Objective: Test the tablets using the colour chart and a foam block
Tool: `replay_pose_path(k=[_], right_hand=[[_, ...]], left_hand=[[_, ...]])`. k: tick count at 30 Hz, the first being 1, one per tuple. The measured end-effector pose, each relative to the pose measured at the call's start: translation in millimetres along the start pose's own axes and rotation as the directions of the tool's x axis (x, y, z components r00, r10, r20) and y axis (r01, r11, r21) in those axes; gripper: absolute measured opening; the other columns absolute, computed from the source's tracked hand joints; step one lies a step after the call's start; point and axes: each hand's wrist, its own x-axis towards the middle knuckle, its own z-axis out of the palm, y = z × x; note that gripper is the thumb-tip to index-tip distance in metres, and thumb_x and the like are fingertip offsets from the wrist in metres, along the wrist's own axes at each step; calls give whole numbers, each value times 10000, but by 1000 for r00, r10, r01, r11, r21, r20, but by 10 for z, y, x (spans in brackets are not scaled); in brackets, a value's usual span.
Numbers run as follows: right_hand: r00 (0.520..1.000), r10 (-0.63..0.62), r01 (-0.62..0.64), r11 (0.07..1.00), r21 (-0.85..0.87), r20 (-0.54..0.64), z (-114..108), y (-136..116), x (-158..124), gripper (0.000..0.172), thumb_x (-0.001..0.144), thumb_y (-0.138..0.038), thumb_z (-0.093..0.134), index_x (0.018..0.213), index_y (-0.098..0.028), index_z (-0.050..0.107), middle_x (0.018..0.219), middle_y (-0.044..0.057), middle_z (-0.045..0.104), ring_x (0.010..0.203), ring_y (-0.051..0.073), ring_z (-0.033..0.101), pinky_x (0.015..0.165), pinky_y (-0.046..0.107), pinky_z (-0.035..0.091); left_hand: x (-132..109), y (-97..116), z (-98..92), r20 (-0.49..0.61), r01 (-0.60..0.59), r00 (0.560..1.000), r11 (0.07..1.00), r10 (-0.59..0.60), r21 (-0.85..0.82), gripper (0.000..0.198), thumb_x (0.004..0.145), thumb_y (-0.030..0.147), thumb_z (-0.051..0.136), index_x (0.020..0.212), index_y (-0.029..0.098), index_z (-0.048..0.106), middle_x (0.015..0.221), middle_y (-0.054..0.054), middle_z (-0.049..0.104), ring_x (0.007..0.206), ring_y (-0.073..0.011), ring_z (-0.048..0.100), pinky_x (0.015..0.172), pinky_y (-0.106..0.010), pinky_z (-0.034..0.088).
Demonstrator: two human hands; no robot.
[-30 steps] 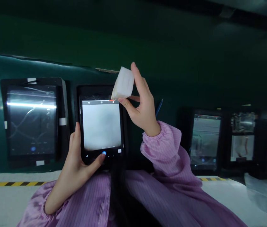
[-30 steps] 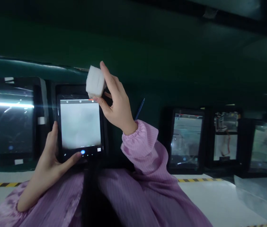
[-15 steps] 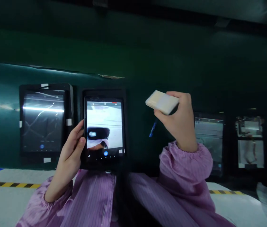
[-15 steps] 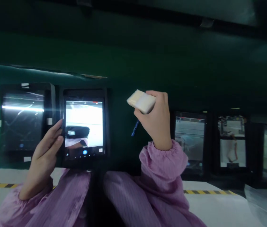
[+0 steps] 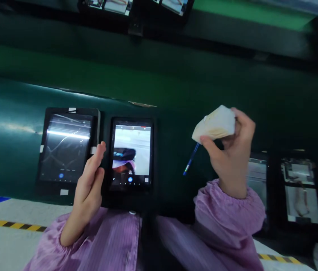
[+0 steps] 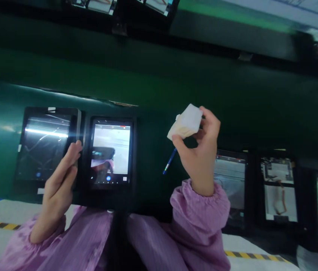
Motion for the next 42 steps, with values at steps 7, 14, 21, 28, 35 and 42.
replay_pose_path(k=[7,14,21,28,35,42], right_hand=[[984,-136,137,991,1,-113,-45,-105,36,708,835,-215,810,1463,-369,520,1551,90,472,1399,343,545,1079,524,571],[980,-176,172,984,48,89,213,-84,39,667,868,-350,821,1457,-308,508,1482,104,559,1284,322,633,1036,527,595],[943,-256,220,959,181,211,703,-194,88,591,906,-273,759,1447,-316,522,1472,82,576,1289,294,623,1050,481,595],[924,-309,263,941,215,224,911,-143,110,568,921,-216,723,1445,-333,537,1455,75,565,1331,272,579,1061,447,593],[919,-320,290,944,156,230,1007,-53,133,522,975,-255,672,1466,-347,521,1466,80,546,1380,282,541,1099,477,571],[904,-350,330,936,122,245,1078,-25,120,486,1013,-273,628,1479,-320,500,1503,70,514,1431,280,495,1143,476,553]], left_hand=[[-252,-95,23,40,70,997,997,-70,-17,574,1080,293,484,1626,408,349,1719,29,352,1598,-209,302,1341,-403,235],[-303,-256,165,77,-80,995,977,66,199,822,996,340,643,1671,392,177,1769,-43,197,1631,-300,200,1322,-612,195],[-298,-332,233,70,-174,985,943,160,285,943,944,367,710,1683,314,128,1745,-142,226,1608,-361,241,1270,-686,273],[-274,-354,297,8,-164,985,939,170,304,860,945,350,708,1657,303,228,1715,-154,297,1575,-369,313,1252,-675,303],[-251,-304,295,-9,-138,989,950,146,281,799,917,291,738,1609,303,339,1705,-139,322,1571,-363,325,1261,-612,299],[-225,-232,259,12,-126,992,941,129,314,879,861,268,791,1610,308,331,1719,-113,281,1585,-370,289,1300,-608,217]])
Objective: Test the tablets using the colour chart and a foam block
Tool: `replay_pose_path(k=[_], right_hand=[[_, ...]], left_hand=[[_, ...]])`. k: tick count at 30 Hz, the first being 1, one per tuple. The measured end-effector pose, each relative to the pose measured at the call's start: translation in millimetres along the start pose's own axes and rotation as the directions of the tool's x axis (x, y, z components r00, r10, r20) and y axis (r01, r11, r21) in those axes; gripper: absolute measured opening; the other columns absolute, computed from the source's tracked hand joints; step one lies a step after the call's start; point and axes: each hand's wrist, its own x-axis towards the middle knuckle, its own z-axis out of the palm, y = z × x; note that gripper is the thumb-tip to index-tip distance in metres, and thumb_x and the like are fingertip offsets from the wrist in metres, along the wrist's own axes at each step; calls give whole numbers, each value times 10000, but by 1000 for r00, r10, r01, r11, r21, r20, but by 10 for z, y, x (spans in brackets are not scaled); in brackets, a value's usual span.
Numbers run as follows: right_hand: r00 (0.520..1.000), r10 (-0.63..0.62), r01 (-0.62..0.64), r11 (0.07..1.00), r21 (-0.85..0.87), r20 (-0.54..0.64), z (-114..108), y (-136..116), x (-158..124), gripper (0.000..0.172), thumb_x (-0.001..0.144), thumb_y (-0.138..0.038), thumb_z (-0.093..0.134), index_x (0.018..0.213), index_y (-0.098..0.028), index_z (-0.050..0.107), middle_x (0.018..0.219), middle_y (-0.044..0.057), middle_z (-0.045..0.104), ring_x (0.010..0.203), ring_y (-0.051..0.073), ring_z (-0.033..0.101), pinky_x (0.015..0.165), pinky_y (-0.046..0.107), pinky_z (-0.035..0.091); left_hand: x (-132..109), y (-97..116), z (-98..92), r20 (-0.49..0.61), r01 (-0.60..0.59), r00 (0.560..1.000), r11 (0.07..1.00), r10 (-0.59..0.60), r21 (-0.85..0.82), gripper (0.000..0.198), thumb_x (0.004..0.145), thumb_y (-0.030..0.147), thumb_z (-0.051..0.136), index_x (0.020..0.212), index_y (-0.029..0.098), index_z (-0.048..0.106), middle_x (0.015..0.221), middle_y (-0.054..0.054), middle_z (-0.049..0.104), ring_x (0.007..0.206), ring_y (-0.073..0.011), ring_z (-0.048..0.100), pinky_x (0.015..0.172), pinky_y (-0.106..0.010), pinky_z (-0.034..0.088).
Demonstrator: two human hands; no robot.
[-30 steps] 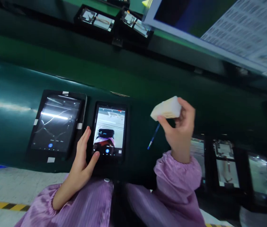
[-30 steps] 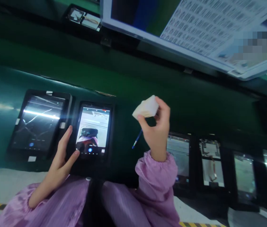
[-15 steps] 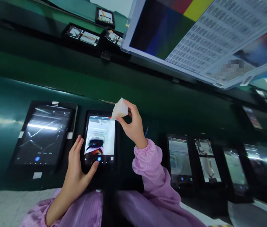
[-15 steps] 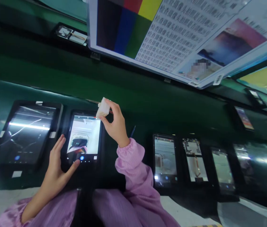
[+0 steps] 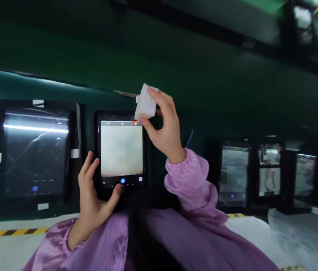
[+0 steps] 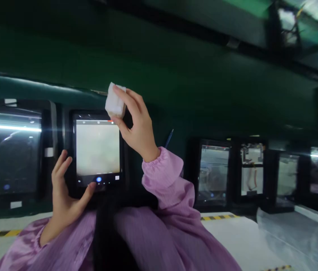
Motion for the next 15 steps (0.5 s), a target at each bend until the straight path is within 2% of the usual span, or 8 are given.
replay_pose_path(k=[4,8,13,15], right_hand=[[998,51,-50,996,-70,25,1,-33,11,494,1027,-267,612,1487,-354,453,1523,51,491,1450,254,481,1083,401,602],[999,40,-37,995,-97,33,8,-53,21,499,1032,-265,613,1490,-345,431,1525,61,484,1456,239,470,1039,362,622],[1000,3,-2,1000,-19,11,2,-44,13,502,1025,-226,627,1494,-284,459,1530,72,499,1449,224,466,1011,315,618],[1000,20,-20,1000,4,23,-4,-39,-5,559,1025,-234,628,1533,-298,405,1592,59,452,1462,233,465,1030,328,607]], left_hand=[[11,30,-8,8,6,1000,1000,-6,21,896,846,265,803,1607,301,332,1718,-108,282,1586,-361,289,1304,-580,230],[12,34,-15,7,6,1000,999,-6,32,889,848,268,801,1603,302,332,1716,-110,281,1588,-366,284,1303,-591,223],[14,17,-13,5,8,1000,1000,-8,25,880,845,274,806,1594,307,346,1718,-106,285,1584,-366,293,1300,-597,230],[10,15,-16,4,11,1000,1000,-11,21,867,852,281,800,1591,317,347,1715,-104,287,1583,-367,296,1298,-605,232]])
